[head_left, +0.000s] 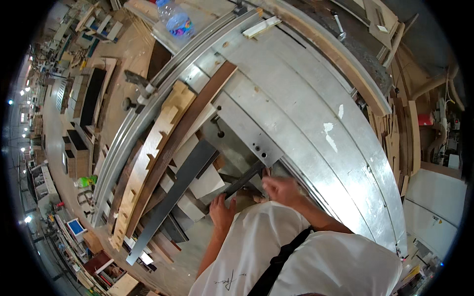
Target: The person constructs a wooden component by applying adhesive to wood blocks, positioning them on a wooden strip, and securing them using a staple gun and a hammer.
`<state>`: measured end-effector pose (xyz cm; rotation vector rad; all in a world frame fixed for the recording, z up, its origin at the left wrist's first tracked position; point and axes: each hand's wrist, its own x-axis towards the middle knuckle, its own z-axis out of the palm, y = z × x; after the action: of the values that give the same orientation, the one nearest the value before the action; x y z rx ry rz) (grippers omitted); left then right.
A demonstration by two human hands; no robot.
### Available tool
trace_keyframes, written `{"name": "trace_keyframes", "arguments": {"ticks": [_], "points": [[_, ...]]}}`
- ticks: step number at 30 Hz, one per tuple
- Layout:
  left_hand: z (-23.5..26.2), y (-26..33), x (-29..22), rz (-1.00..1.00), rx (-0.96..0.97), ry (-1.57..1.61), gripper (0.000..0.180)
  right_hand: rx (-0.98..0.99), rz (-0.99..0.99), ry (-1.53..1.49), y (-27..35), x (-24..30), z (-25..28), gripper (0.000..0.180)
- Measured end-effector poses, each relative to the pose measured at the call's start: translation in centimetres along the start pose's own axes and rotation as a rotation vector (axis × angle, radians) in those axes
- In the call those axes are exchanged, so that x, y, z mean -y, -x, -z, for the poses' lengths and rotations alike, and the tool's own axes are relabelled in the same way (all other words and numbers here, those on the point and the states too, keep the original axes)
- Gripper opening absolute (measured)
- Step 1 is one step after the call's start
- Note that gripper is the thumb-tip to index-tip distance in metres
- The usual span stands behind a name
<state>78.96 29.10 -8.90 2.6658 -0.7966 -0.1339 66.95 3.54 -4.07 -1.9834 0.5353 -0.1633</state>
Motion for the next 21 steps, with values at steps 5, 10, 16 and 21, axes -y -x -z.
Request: {"name": "trace_keyframes", "arguments": {"ticks": [5,10,16,21], "points": [[3.9,-11.8,-9.0,-0.2,-0.097,0.311,0.017,-0.609,-0.019,0.508,-8.2,-7.0,9.1,0.042],[1.7,-35.2,-17.7,-0.54,-0.33,0.26,0.037,-0.511,-0.147,0.716,-9.6,-9.6,10.4,0.06],[-1.9,-54.5,-22.9,-0.572,-0.435,0.026,0.057,-0.453,-0.183,0.655,-10.2,-8.8,10.5,0.061],[-3.4,-60.9,-24.0,-0.395,-0.352,-0.105,0.086,-0.444,-0.253,0.722,-10.2,-9.4,10.2,0.064]]}}
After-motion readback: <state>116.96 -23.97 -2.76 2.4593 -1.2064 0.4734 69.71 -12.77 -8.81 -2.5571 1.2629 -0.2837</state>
